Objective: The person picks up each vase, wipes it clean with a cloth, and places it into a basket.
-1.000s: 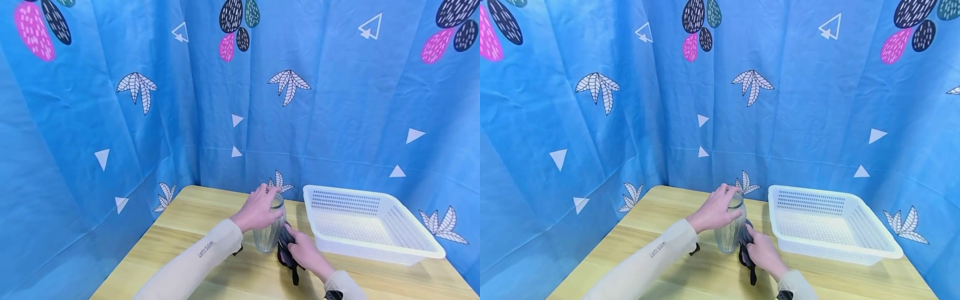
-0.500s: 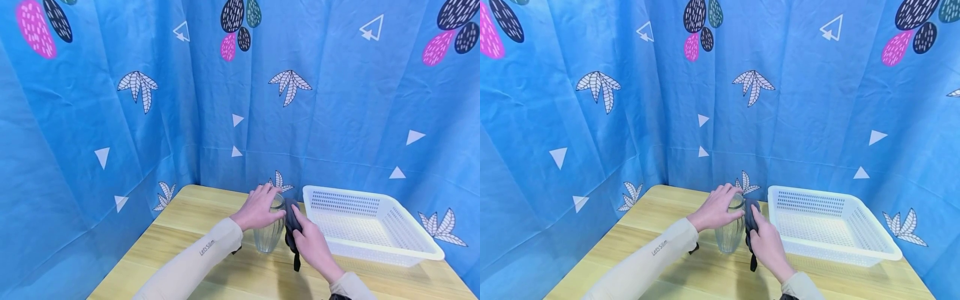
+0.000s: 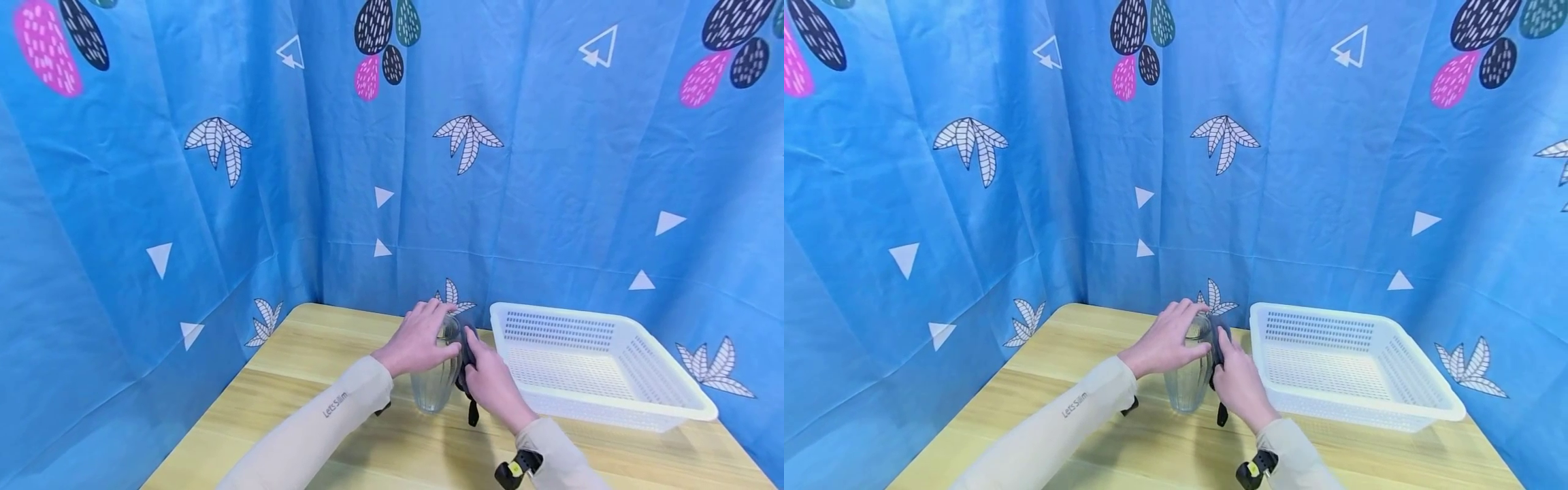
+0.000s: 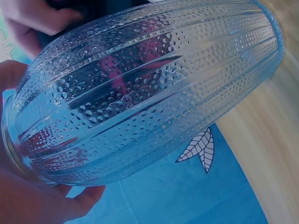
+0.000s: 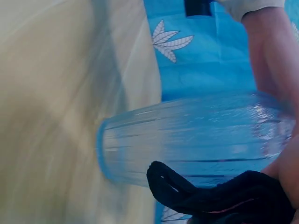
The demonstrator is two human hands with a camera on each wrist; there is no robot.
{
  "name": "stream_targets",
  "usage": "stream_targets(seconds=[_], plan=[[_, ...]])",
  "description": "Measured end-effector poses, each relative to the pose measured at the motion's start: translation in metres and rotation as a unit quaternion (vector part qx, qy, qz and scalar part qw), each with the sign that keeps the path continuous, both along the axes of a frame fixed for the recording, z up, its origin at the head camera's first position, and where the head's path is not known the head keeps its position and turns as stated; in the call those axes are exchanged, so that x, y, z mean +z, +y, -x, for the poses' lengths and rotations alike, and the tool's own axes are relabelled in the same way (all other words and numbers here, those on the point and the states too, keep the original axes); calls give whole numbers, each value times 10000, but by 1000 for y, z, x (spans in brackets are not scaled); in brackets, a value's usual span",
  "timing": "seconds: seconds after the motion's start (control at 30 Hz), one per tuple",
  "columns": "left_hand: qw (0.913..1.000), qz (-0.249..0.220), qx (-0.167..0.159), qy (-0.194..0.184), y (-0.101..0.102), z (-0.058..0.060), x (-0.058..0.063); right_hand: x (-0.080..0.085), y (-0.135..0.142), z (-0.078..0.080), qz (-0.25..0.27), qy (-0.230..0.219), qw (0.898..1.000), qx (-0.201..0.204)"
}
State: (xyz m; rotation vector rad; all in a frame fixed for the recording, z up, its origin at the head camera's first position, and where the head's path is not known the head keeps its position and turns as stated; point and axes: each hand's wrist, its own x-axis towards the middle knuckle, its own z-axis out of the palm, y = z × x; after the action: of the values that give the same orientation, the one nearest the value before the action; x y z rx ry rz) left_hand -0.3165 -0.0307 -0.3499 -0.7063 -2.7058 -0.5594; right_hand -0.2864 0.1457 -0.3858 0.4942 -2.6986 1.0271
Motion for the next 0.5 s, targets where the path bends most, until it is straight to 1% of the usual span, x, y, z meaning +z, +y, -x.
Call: stream_targets(seconds=[0.1, 0.17, 0.3, 0.4, 0.5], plan=[[10000, -27, -32, -41, -2, -1, 0, -16, 0, 1, -56, -204, 9998, 0], [9999, -29, -58, -97, -3, -2, 0, -27, -1, 0, -209, -319, 9993, 24], [9999, 9, -44, -144, -4, -4, 0, -47, -1, -1, -488, -497, 9973, 213], [10000, 48, 24, -70, -3, -5, 0, -53, 1, -1, -500, -526, 9968, 350], [9997, 197, 104, 124, -1, -5, 1, -50, 5, 0, -541, -615, 9960, 368]])
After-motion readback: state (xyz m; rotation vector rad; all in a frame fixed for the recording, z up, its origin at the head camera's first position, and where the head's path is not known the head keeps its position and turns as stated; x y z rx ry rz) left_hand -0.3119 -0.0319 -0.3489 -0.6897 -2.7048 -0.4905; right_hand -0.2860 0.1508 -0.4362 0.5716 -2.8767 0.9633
